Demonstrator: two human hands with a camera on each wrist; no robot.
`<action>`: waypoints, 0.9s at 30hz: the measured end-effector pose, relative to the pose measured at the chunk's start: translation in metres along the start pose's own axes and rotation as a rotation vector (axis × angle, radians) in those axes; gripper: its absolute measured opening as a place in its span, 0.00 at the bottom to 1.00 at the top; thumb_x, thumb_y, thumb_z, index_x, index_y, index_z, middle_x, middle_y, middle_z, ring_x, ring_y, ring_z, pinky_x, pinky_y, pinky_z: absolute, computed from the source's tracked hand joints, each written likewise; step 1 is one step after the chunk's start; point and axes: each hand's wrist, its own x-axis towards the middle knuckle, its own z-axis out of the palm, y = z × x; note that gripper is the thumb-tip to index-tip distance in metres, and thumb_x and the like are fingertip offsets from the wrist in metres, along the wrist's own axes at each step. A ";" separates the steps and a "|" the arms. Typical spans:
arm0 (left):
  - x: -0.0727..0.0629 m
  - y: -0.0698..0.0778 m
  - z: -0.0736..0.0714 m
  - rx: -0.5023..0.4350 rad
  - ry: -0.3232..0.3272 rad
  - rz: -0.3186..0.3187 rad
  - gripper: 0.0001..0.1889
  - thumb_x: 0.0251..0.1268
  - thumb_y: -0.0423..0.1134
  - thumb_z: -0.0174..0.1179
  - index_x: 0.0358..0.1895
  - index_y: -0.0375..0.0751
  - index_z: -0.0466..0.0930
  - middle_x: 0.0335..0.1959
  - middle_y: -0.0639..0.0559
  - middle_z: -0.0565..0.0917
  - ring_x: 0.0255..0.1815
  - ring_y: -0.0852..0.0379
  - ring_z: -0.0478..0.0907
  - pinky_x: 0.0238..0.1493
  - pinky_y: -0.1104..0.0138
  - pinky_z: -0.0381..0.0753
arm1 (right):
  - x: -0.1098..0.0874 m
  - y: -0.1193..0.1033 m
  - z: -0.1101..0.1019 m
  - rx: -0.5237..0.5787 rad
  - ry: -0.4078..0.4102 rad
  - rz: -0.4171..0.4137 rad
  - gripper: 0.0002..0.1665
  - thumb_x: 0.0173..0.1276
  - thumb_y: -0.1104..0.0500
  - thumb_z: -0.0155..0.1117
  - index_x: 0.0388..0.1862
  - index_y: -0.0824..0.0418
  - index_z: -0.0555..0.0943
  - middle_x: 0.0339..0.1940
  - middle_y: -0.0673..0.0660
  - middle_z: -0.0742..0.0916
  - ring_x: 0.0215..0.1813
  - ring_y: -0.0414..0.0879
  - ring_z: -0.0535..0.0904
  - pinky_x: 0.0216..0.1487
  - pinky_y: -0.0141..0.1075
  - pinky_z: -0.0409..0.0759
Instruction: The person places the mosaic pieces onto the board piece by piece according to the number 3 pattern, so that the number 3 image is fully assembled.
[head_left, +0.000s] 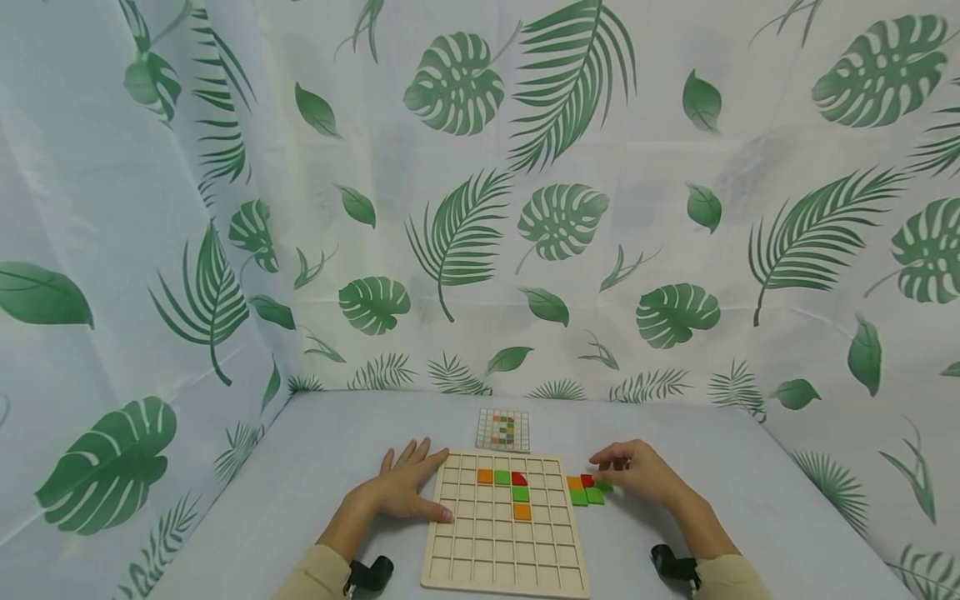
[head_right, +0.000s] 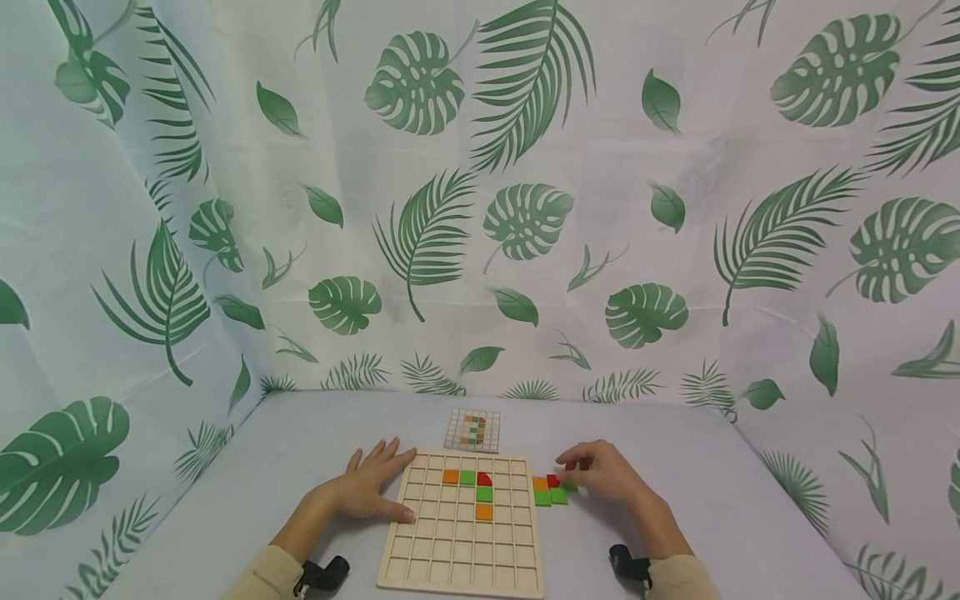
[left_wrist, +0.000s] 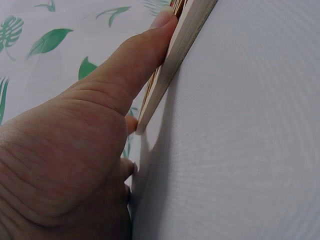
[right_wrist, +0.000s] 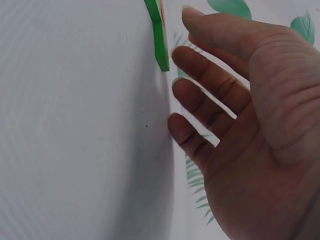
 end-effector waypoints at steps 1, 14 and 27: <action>0.000 0.000 0.000 0.000 0.001 0.001 0.60 0.49 0.75 0.70 0.84 0.54 0.56 0.87 0.36 0.46 0.87 0.32 0.38 0.79 0.29 0.30 | 0.000 0.000 0.000 -0.001 -0.005 0.010 0.12 0.63 0.59 0.77 0.46 0.58 0.91 0.35 0.49 0.87 0.35 0.42 0.76 0.34 0.32 0.75; 0.000 0.000 0.000 -0.003 0.007 0.004 0.60 0.49 0.75 0.70 0.84 0.53 0.56 0.86 0.36 0.46 0.87 0.32 0.38 0.79 0.29 0.30 | -0.003 0.001 -0.001 -0.004 -0.060 0.004 0.13 0.57 0.57 0.81 0.42 0.58 0.91 0.37 0.49 0.89 0.37 0.39 0.75 0.36 0.31 0.74; -0.001 0.001 0.000 -0.001 0.007 0.004 0.60 0.49 0.75 0.70 0.84 0.53 0.56 0.86 0.36 0.46 0.87 0.32 0.38 0.79 0.29 0.30 | -0.005 -0.002 -0.002 0.038 -0.094 -0.005 0.13 0.58 0.61 0.78 0.43 0.62 0.91 0.39 0.53 0.89 0.36 0.39 0.74 0.35 0.30 0.73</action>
